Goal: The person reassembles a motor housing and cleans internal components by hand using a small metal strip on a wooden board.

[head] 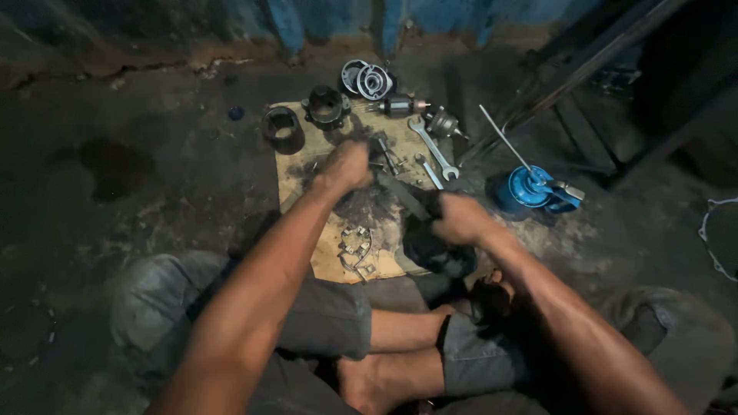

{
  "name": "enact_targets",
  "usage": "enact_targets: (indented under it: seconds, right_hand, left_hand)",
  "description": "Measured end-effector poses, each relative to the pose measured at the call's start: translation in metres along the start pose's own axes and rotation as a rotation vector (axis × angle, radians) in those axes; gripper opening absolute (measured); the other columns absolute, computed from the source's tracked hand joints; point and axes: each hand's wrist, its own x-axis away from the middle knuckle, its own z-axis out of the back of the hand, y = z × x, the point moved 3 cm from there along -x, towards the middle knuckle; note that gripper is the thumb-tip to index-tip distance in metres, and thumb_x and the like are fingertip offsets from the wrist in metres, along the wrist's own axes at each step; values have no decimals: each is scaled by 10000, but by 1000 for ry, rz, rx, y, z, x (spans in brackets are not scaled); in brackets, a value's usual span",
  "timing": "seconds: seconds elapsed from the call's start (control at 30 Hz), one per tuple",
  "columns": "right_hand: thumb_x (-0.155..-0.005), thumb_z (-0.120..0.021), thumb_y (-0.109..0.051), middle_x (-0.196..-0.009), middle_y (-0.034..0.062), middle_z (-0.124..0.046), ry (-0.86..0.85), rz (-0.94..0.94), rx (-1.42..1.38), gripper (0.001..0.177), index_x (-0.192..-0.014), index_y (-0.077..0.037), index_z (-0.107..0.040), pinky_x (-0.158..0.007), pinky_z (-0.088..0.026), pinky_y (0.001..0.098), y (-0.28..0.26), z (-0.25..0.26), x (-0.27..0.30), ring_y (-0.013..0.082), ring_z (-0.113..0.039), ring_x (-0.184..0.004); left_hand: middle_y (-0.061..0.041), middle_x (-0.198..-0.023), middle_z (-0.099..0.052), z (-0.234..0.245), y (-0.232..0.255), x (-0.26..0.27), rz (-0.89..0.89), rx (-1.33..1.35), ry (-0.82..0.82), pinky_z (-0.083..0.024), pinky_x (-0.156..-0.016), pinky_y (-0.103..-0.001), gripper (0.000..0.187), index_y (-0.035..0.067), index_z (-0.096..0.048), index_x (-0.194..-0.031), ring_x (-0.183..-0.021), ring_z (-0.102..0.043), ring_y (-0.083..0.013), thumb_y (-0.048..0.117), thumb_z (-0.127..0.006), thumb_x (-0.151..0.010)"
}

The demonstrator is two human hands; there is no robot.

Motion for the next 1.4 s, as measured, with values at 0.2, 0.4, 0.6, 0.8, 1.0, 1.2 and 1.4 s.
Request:
enact_targets:
  seconds: [0.2, 0.4, 0.6, 0.8, 1.0, 1.2, 1.4]
  right_hand:
    - [-737, -790, -216, -1078, 199, -763, -80, -57, -68, 457, -1155, -58, -694, -854, -574, 409, 25, 38, 27, 299, -732, -1011]
    - [-741, -803, -186, -1141, 149, -755, -368, -280, -8, 602, -1316, -154, -629, -818, -581, 401, 10, 81, 58, 280, -717, -1002]
    - [-812, -722, -167, -1078, 138, -785, -363, -302, -59, 532, -1339, -144, -660, -744, -585, 407, -4, 120, 82, 269, -734, -903]
    - [-806, -790, -317, -1012, 144, -766, -97, -24, -409, 475, -1221, -89, -756, -759, -562, 399, -19, 104, 61, 271, -684, -881]
    - [-825, -783, -276, -1173, 137, -717, -359, -162, 466, 395, -1190, -131, -741, -900, -601, 433, -16, 11, 60, 312, -710, -1082]
    - [-783, -776, -164, -1126, 148, -759, -267, -199, 217, 408, -1186, -121, -723, -856, -617, 409, -14, 60, 52, 291, -734, -989]
    - [-911, -645, -135, -1074, 164, -808, 170, -48, -627, 344, -1236, -55, -725, -808, -580, 415, -29, 93, 52, 242, -727, -912]
  left_hand:
    - [-235, -1199, -682, -21, -2, -16, -85, -88, -45, -529, -995, -466, 338, 29, -709, -1120, -1149, -659, -388, 145, -754, -806]
    - [-253, -1225, -655, -13, 2, -8, -122, -46, -19, -517, -989, -475, 412, 43, -682, -1190, -1152, -637, -410, 85, -736, -784]
    - [-212, -1169, -708, 14, 3, 9, 169, 456, 99, -571, -919, -410, 370, 18, -720, -1162, -1073, -704, -311, 83, -787, -803]
    - [-158, -988, -766, 34, -1, 72, 81, 1279, 189, -620, -650, -293, 285, -23, -739, -1146, -782, -732, -186, 2, -753, -862]
    - [-126, -953, -751, 46, -12, 105, 168, 1594, 239, -659, -687, -300, 265, -5, -714, -1117, -779, -748, -197, -34, -706, -854]
    - [-116, -977, -715, 13, -20, 99, 245, 1956, 186, -619, -729, -336, 175, -25, -673, -1074, -820, -724, -219, -37, -664, -900]
    - [-123, -968, -713, 4, -14, 97, 214, 1963, 190, -642, -733, -353, 189, -21, -664, -1053, -818, -732, -231, -58, -677, -868]
